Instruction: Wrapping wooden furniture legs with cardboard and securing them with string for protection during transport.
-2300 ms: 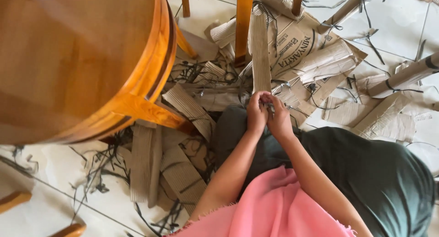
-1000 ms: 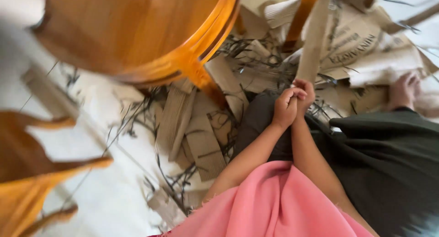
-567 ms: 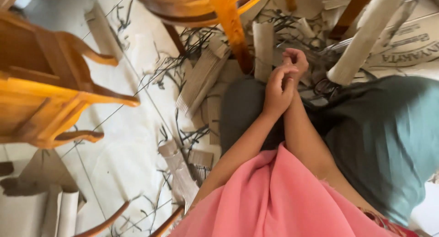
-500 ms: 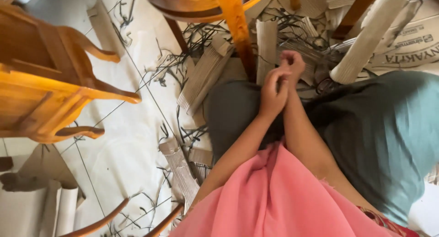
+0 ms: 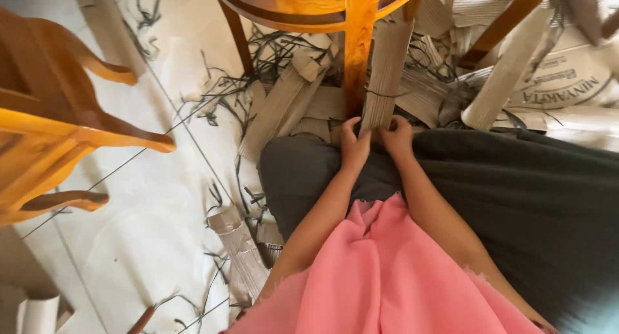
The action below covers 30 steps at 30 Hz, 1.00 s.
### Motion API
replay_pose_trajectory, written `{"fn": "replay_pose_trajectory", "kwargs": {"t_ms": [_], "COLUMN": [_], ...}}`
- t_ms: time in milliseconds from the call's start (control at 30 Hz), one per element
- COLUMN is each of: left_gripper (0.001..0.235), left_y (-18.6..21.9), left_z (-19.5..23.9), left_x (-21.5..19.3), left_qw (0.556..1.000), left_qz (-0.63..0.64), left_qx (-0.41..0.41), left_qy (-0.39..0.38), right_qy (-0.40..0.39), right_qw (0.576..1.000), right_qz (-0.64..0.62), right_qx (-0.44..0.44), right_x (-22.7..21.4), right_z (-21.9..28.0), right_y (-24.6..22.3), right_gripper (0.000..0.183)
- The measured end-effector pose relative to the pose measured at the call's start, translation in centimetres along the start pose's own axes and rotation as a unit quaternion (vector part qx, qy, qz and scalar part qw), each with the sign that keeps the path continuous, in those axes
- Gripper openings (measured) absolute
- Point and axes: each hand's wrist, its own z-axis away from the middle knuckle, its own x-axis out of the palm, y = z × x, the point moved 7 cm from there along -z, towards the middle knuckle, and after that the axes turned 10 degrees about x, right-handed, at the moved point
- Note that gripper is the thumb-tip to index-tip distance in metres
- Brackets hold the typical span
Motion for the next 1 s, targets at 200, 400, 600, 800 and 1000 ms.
{"fn": "replay_pose_trajectory", "kwargs": {"t_ms": [200, 400, 600, 800, 1000], "left_gripper": [0.051, 0.050, 0.049, 0.040, 0.043], "left_y": [2.0, 10.4, 17.2, 30.6, 34.2], "left_z": [-0.4, 3.6, 7.6, 12.7, 12.0], "left_x": [0.9, -1.9, -2.1, 0.7, 2.1], "left_qw": [0.999, 0.998, 0.991, 0.961, 0.950], "left_qz": [-0.013, 0.025, 0.074, 0.084, 0.009], "left_qx": [0.031, 0.050, 0.112, 0.248, 0.287], "left_qy": [-0.031, 0.008, 0.017, -0.088, -0.126], "right_qy": [0.063, 0.132, 0.126, -0.051, 0.035], "right_qw": [0.996, 0.981, 0.950, 0.966, 0.921], "right_qz": [-0.027, -0.061, -0.096, -0.194, 0.013], "right_qx": [-0.058, -0.129, -0.268, -0.164, -0.387], "right_x": [-6.0, -9.1, -12.2, -16.1, -20.4], "right_z": [1.7, 0.7, 1.0, 2.3, 2.4], "right_y": [-7.6, -10.1, -15.2, -22.1, -19.3], "right_gripper": [0.021, 0.026, 0.035, 0.007, 0.030]}}
